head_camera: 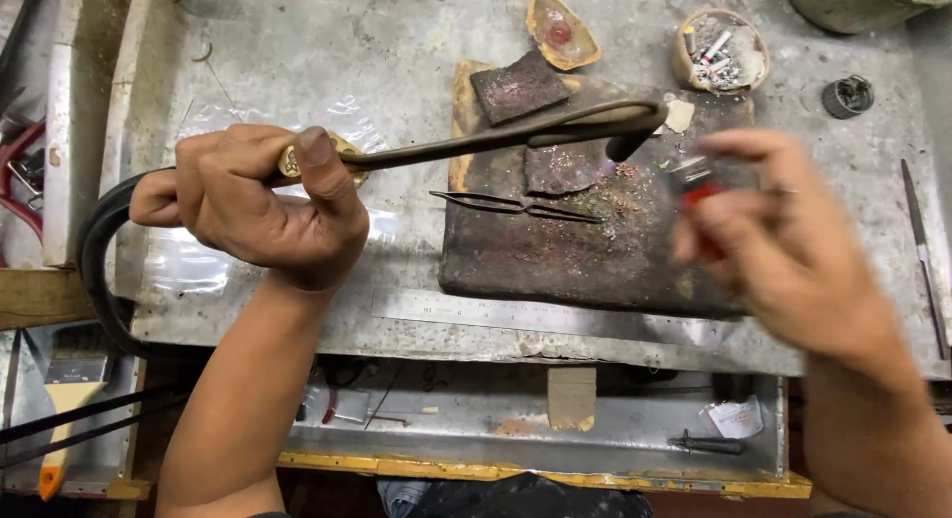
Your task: The person uses a blowtorch and tweezers to heat and manipulate small metal pieces on a workbench. They repeatedly apply flame to the metal, adjust its position with tweezers, and place it on a ceramic tile.
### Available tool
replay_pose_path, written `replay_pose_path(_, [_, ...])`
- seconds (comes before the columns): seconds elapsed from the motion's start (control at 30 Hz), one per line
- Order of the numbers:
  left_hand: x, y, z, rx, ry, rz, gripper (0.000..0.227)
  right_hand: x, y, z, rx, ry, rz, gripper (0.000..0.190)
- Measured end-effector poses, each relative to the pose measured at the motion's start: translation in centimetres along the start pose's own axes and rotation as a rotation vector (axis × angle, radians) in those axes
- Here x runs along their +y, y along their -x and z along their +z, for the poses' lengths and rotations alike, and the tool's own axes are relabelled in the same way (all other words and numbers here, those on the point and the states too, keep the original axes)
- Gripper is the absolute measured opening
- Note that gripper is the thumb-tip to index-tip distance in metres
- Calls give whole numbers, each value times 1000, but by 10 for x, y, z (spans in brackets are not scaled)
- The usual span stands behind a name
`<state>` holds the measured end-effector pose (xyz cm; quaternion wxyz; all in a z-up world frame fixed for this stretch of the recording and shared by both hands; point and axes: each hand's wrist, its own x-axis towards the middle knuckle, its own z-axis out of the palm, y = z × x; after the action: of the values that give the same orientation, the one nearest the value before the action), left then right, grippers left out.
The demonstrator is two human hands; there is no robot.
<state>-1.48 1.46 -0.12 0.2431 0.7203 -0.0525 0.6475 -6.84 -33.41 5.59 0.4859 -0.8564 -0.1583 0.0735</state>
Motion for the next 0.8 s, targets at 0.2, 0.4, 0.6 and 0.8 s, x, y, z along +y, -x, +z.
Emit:
replay_pose_path(0.2, [-1, -9, -2, 17, 6, -40, 33, 138, 21, -90, 281, 914, 364, 14])
replay_pose_path(0.4, [1, -15, -2, 22, -73, -168, 33, 128, 27, -77, 381, 823, 4, 18])
replay_pose_path(0.6, [0, -22, 0, 46, -124, -204, 32, 31, -29, -7, -70, 981, -139, 67])
replay_pose_path(0.8, [1, -28, 0, 49, -126, -213, 33, -2, -79, 26, -356, 1187, 87, 83])
